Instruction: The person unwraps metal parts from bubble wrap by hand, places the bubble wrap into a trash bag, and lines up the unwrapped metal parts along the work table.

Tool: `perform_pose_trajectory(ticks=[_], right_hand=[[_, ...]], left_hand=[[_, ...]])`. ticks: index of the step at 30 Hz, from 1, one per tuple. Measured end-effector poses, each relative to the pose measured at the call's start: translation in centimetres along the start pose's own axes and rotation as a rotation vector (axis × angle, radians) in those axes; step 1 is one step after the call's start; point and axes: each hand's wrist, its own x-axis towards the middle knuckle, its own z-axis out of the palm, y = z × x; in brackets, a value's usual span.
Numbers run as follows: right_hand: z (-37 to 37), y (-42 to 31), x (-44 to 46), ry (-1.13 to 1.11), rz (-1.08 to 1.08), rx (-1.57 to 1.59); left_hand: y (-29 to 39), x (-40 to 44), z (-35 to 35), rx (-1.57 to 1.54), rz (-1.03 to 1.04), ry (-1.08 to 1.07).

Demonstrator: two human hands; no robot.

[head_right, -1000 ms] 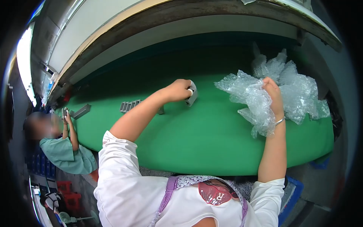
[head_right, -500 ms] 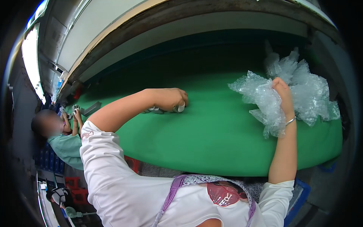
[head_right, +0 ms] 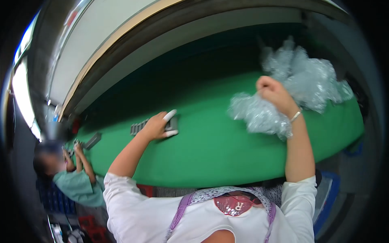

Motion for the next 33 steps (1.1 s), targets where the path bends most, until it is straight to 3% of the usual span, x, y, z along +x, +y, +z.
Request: perform_pose_trajectory(ticks=[1,4,6,9,12,13,16,17,18,21,23,25,26,29,32,33], right_hand=[[1.3,-2.3,-0.9,-0.095,0.098,0.033],[4.5,-4.8,-2.7,-0.435,0.141,-0.378],[5.5,-4.4,-5.9,-0.469,0.060,-0.617],[5.1,-3.5,-8.1,-0.353,-0.003,-0.693],[6.0,-2.3,-5.6,-0.249,0.046,-0.634],[6.5,-0.5,-5.7,-0.188,-0.138,-0.632],[7.6,0.8,-7.1,-0.138,-0.199,-0.554],[7.5,0.0,-7.9,-0.156,-0.001,-0.497],[6.8,-0.4,-8.4,-0.160,-0.002,-0.499],[4.2,-0.5,-9.2,0.017,0.138,-0.412],[3.4,-1.2,-8.5,-0.001,0.204,-0.624],[4.2,-1.6,-6.2,-0.057,0.299,-0.688],[4.6,-1.1,-5.0,-0.061,0.273,-0.851],[6.8,-0.1,-0.4,-0.072,0.239,-1.081],[8.3,1.4,3.4,-0.108,0.251,-1.166],[8.7,1.8,4.1,-0.141,0.266,-1.173]], left_hand=[[-0.1,0.2,-0.2,-0.020,-0.041,-0.044],[-1.1,-0.1,-1.3,-0.047,-0.103,-0.061],[0.1,-0.3,-0.6,-0.006,0.027,0.117],[5.0,4.9,-0.9,-0.014,0.118,0.362],[11.4,14.9,-1.6,-0.261,-0.014,0.293],[13.2,18.1,0.2,-0.363,-0.013,0.326],[16.8,25.0,5.3,-0.646,-0.137,0.309],[16.6,26.2,6.7,-0.726,-0.159,0.334],[16.2,26.7,7.4,-0.663,-0.096,0.510],[12.0,25.6,8.3,-1.376,-0.206,0.216],[8.9,21.8,6.8,-1.533,-0.416,0.054],[5.9,17.8,6.1,-1.504,-0.558,0.027],[6.4,16.1,5.0,-1.421,-0.605,0.217],[5.1,12.1,5.4,-0.982,-0.584,0.424],[7.8,9.9,4.2,-0.538,-0.428,0.310],[8.0,9.9,4.8,-0.347,-0.293,0.409]])
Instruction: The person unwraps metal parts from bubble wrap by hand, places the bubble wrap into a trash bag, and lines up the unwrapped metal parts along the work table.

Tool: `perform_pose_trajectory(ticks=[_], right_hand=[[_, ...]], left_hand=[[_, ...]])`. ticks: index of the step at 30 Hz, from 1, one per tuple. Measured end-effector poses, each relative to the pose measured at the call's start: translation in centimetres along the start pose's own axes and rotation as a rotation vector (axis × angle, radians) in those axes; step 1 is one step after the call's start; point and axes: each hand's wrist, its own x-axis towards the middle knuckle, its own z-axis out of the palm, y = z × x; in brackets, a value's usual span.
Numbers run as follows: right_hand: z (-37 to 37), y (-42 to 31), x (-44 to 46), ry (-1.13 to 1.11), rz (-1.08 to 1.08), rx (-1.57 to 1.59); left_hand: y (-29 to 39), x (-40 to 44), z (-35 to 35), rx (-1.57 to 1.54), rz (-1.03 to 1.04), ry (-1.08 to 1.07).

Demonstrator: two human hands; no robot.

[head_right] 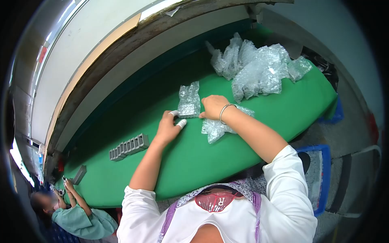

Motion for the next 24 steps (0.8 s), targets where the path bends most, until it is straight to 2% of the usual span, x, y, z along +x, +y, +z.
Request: perform_pose_trajectory(ticks=[4,6,8,9,10,12,16,20,22,24], right_hand=[[2.3,-0.2,0.4,0.122,-0.052,0.016],[2.7,-0.3,0.3,0.202,-0.115,0.033],[2.6,-0.1,-0.4,0.164,-0.254,0.419],[1.8,-0.4,-1.3,0.063,-0.234,0.626],[1.4,-0.4,-1.5,0.048,-0.236,0.616],[0.5,-0.6,-1.7,-0.114,-0.252,1.144],[-0.2,-0.7,-2.9,-0.209,-0.189,1.317],[-0.4,0.6,-2.9,-0.040,-0.351,1.527],[-1.0,1.5,-2.6,0.096,-0.392,1.616],[-1.9,3.7,-2.6,0.134,-0.359,1.668]], left_hand=[[0.5,0.6,1.4,0.010,-0.077,0.039],[1.0,0.4,-0.7,-0.146,-0.085,0.032],[2.4,-0.4,-3.2,-0.256,-0.067,0.111],[2.9,-0.7,-4.6,-0.263,-0.061,0.114],[3.2,-0.7,-5.4,-0.257,-0.073,0.106],[4.1,-0.6,-7.2,-0.242,-0.035,0.111],[5.7,-2.2,-8.6,-0.309,0.021,0.193],[5.8,-1.9,-8.2,-0.487,0.035,0.335],[4.4,-1.1,-7.6,-0.409,-0.033,0.275],[3.4,-1.1,-6.3,-0.093,-0.120,0.056]])
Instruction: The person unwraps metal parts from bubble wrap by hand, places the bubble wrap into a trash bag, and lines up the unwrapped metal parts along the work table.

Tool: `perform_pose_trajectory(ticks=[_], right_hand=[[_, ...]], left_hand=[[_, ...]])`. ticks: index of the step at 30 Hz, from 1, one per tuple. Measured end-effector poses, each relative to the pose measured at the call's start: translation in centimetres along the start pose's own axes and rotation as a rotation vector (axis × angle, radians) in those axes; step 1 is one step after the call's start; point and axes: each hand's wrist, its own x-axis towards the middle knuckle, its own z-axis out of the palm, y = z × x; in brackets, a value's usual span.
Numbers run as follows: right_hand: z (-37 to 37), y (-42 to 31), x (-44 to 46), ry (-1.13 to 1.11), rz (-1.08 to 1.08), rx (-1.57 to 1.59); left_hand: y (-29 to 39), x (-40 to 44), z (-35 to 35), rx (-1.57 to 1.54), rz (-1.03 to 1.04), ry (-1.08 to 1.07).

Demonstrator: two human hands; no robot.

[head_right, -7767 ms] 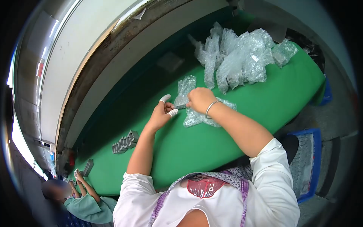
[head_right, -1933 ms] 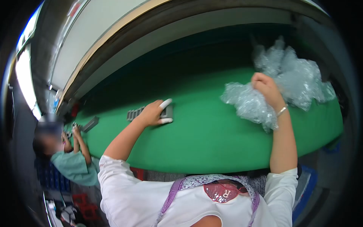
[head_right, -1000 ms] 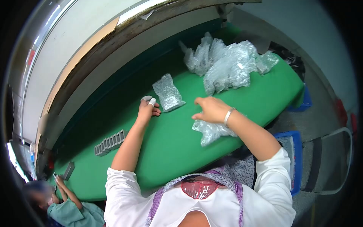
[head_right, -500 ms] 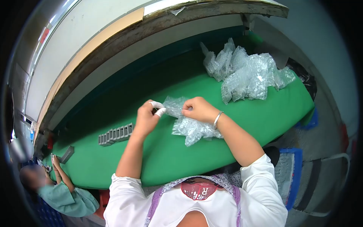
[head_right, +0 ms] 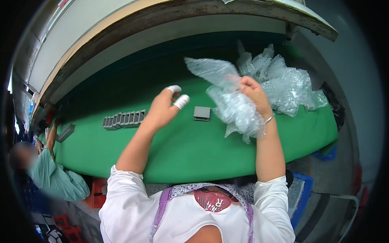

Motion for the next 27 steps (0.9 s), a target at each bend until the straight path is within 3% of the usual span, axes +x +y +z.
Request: perform_pose_trajectory(ticks=[3,5,8,9,11,13,14,15,17,19,22,24,25,27], right_hand=[[-5.0,-0.2,0.7,0.023,-0.041,0.030],[-5.8,-0.2,1.3,0.150,-0.095,0.027],[-5.9,-0.3,0.8,0.165,-0.092,-0.017],[-6.5,-0.2,0.5,0.183,-0.110,-0.044],[-6.7,-0.2,0.4,0.120,-0.074,-0.066],[-4.3,-1.3,-0.1,0.256,-0.446,-0.718],[-3.4,-2.0,-0.9,0.268,-0.458,-0.767],[-2.9,-2.7,-1.6,0.282,-0.462,-0.760],[-2.5,-4.1,-2.6,0.217,-0.319,-0.885],[-0.6,-4.8,-3.2,0.067,-0.313,-0.946],[1.7,-4.6,-3.3,-0.215,-0.112,-1.058],[3.5,-2.9,-2.5,-0.411,0.128,-1.008],[4.5,-0.7,-1.8,-0.544,0.143,-1.061],[3.7,2.0,-2.3,-0.638,-0.019,-1.204]], left_hand=[[0.8,-1.1,3.3,0.137,0.073,-0.177],[0.7,-1.7,5.0,0.138,0.266,-0.167],[0.9,-1.1,6.0,0.260,0.320,-0.275],[1.1,-1.0,5.3,0.271,0.312,-0.272],[1.3,-0.8,3.8,0.309,0.084,-0.328],[-1.2,-1.6,2.3,0.339,0.104,-0.140],[-2.5,-1.9,1.4,0.383,0.153,-0.049],[-3.6,-1.9,0.2,0.456,0.065,-0.115],[-6.2,-2.1,-1.2,0.492,-0.064,-0.096],[-9.4,-1.7,-1.9,0.463,-0.100,-0.035],[-9.1,-0.3,-4.2,0.283,-0.188,-0.136],[-7.3,1.6,-4.5,0.165,-0.110,-0.091],[-6.1,0.8,-5.0,0.104,-0.133,-0.004],[-1.2,5.3,-1.2,-0.022,0.137,0.012]])
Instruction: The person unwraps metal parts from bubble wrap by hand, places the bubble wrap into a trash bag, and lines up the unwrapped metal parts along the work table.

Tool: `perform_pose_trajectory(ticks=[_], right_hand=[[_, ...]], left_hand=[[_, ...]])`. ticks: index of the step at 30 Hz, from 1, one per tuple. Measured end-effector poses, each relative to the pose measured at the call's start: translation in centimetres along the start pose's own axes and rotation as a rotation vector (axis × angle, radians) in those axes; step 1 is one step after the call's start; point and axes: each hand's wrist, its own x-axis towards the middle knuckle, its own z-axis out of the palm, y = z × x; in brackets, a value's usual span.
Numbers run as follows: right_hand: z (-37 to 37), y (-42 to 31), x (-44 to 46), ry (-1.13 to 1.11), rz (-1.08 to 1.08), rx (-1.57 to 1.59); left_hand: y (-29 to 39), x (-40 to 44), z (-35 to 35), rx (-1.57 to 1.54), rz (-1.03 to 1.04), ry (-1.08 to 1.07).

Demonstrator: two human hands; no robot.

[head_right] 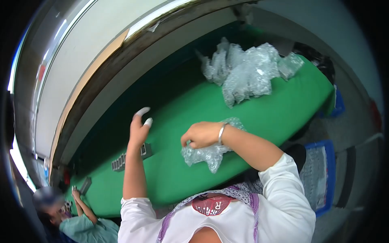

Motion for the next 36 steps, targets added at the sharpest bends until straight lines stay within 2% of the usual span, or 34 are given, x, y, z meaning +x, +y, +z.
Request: perform_pose_trajectory(ticks=[2,3,4,5,6,8,9,10,11,12,14,15,17,19,21,24,25,27,29,32,34,36], right_hand=[[-1.0,-0.8,0.2,-0.176,0.095,-0.036],[0.0,0.1,0.5,-0.107,0.055,-0.039],[-0.6,0.2,0.5,-0.089,0.072,-0.051],[-1.5,0.2,0.5,-0.183,0.089,0.007],[-2.3,0.5,0.3,-0.275,0.105,0.065],[-2.9,1.4,-0.2,-0.265,0.116,0.142],[-3.2,1.5,-0.2,-0.314,0.167,0.140],[-3.5,1.8,-0.1,-0.362,0.219,0.138],[-2.4,2.6,0.6,-0.370,0.181,0.155],[-1.6,2.9,0.9,-0.384,0.160,0.167],[-0.3,3.7,1.1,-0.162,-0.075,0.320],[-1.8,2.2,0.6,-0.213,0.030,0.270],[-1.3,1.4,0.4,-0.149,0.002,0.218],[-0.5,1.8,0.2,-0.026,0.154,0.024],[-1.4,0.9,0.0,-0.027,0.362,-0.117],[-2.1,1.1,-0.7,0.054,0.465,-0.230],[-1.6,0.7,-0.3,0.080,0.471,-0.273],[-0.2,0.3,1.9,0.144,0.465,-0.284],[1.6,1.0,4.8,0.270,0.433,-0.301],[2.6,2.1,7.2,0.293,0.404,-0.303],[2.4,2.4,7.0,0.307,0.387,-0.301],[0.8,1.9,5.8,0.221,0.350,0.082]], left_hand=[[4.6,4.1,5.7,-0.054,0.117,-0.150],[5.5,5.8,9.3,-0.073,0.142,-0.306],[7.5,7.0,12.3,-0.216,0.065,-0.530],[9.5,7.5,14.9,-0.299,-0.013,-0.616],[10.0,8.1,18.3,-0.266,0.099,-0.583],[11.5,8.5,20.6,0.012,0.262,-0.379],[10.7,9.0,21.0,-0.078,0.246,-0.343],[9.4,9.4,21.0,-0.191,0.169,-0.360],[7.2,8.5,20.0,-0.290,0.056,-0.370],[4.6,7.8,18.9,-0.364,0.028,-0.290],[1.4,5.6,14.9,-0.479,-0.131,-0.292],[0.0,4.7,13.0,-0.542,-0.135,-0.291],[-0.6,1.6,7.6,-0.486,-0.362,-0.483],[-2.2,-0.3,5.3,-0.480,-0.439,-0.515],[-1.9,-2.1,4.1,-0.352,-0.502,-0.316],[-2.2,-4.0,5.5,-0.411,-0.392,-0.127],[-2.4,-5.2,5.4,-0.380,-0.366,-0.125],[-3.0,-6.3,5.1,-0.284,-0.415,-0.163],[-3.4,-6.3,5.5,-0.254,-0.413,-0.095],[-4.7,-5.4,6.8,-0.108,-0.203,0.087],[-2.3,-5.4,5.5,-0.118,-0.224,0.096],[0.8,-6.1,3.8,-0.183,-0.249,0.094]])
